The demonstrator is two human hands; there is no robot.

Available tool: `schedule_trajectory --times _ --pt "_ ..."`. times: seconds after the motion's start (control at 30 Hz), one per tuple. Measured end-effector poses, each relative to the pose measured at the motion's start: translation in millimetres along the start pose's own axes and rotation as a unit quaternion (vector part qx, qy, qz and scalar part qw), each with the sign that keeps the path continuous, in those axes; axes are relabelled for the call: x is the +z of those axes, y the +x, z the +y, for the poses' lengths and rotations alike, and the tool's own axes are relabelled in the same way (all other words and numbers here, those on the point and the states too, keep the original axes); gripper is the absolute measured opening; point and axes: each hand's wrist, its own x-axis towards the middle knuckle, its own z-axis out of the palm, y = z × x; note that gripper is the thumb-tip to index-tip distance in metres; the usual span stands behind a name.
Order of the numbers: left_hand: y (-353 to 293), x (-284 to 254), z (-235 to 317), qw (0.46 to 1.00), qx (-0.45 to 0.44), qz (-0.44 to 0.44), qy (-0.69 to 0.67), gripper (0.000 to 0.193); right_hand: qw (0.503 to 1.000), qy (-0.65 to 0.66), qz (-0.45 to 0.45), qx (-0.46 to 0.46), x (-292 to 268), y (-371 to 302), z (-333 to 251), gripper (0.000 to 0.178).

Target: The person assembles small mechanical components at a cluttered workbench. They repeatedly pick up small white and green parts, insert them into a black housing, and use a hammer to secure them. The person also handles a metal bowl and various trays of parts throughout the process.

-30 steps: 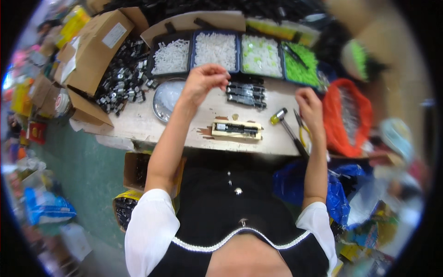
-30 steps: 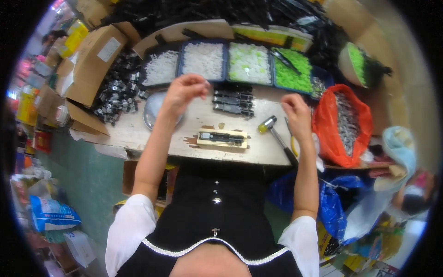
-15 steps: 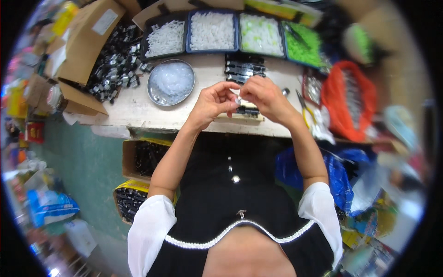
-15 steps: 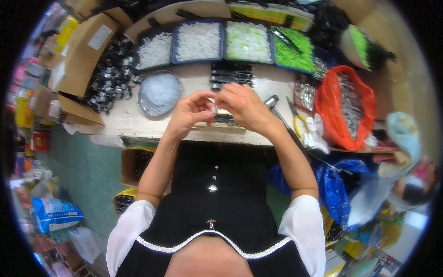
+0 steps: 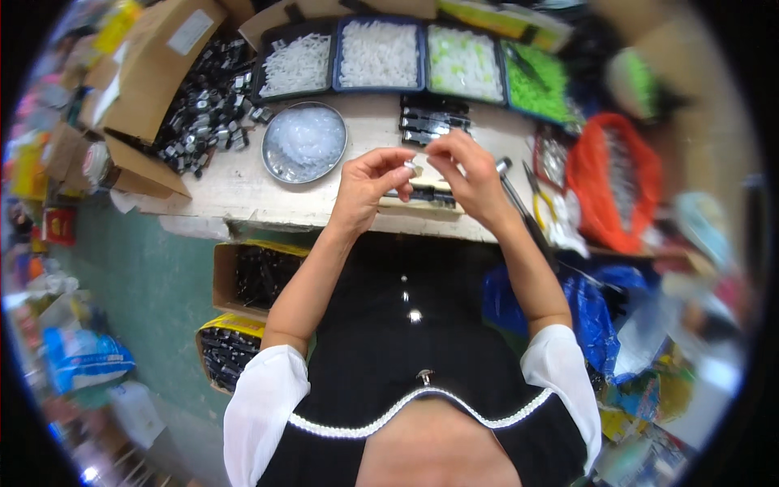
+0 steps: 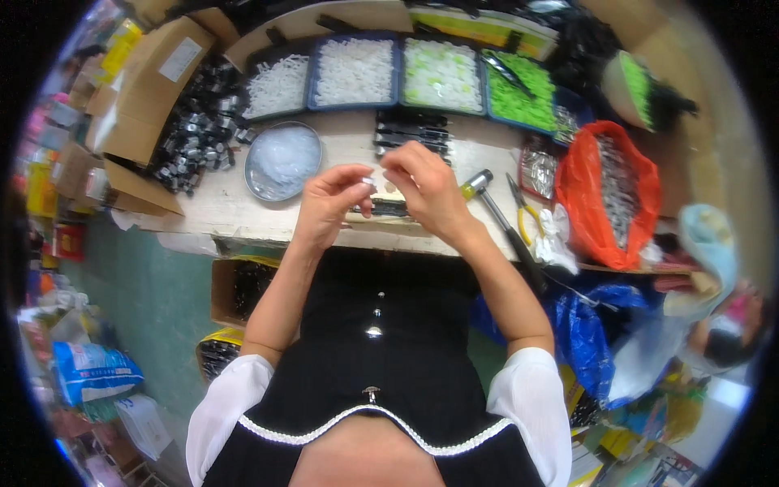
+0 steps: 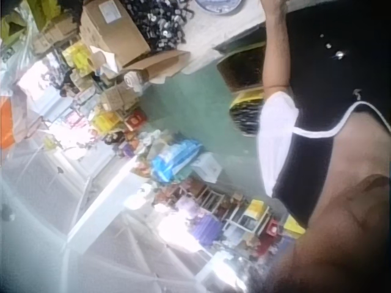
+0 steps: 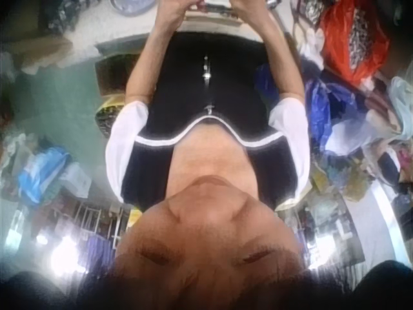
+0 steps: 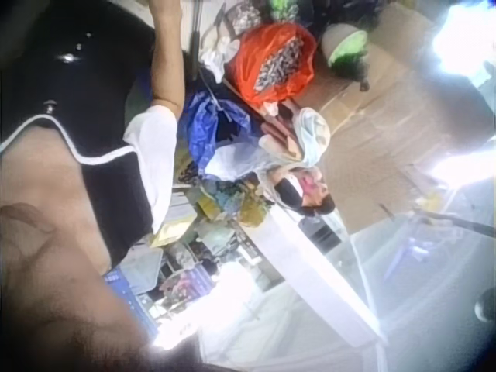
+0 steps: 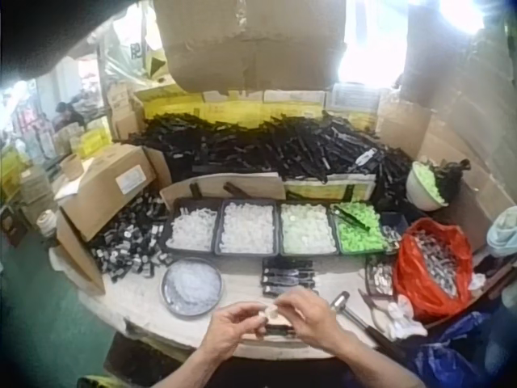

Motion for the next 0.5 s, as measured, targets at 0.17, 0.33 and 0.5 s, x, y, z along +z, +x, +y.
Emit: schedule_trajectory --times 0.17,0.33,0.5 --pt "-7 -1 -13 0.998 -0.004 0.027 -0.06 0.02 0.996 0.071 0.057 0.021 22 -15 1 0.008" --pt "-12 3 -18 0.996 0.014 0.039 -0.078 0.017 0.996 0.054 0.07 0.011 37 -18 3 0.009" --pt "-12 3 -20 0.998 0.02 0.056 -0.008 0.019 0.998 0.004 0.064 0.017 43 -18 10 0.008"
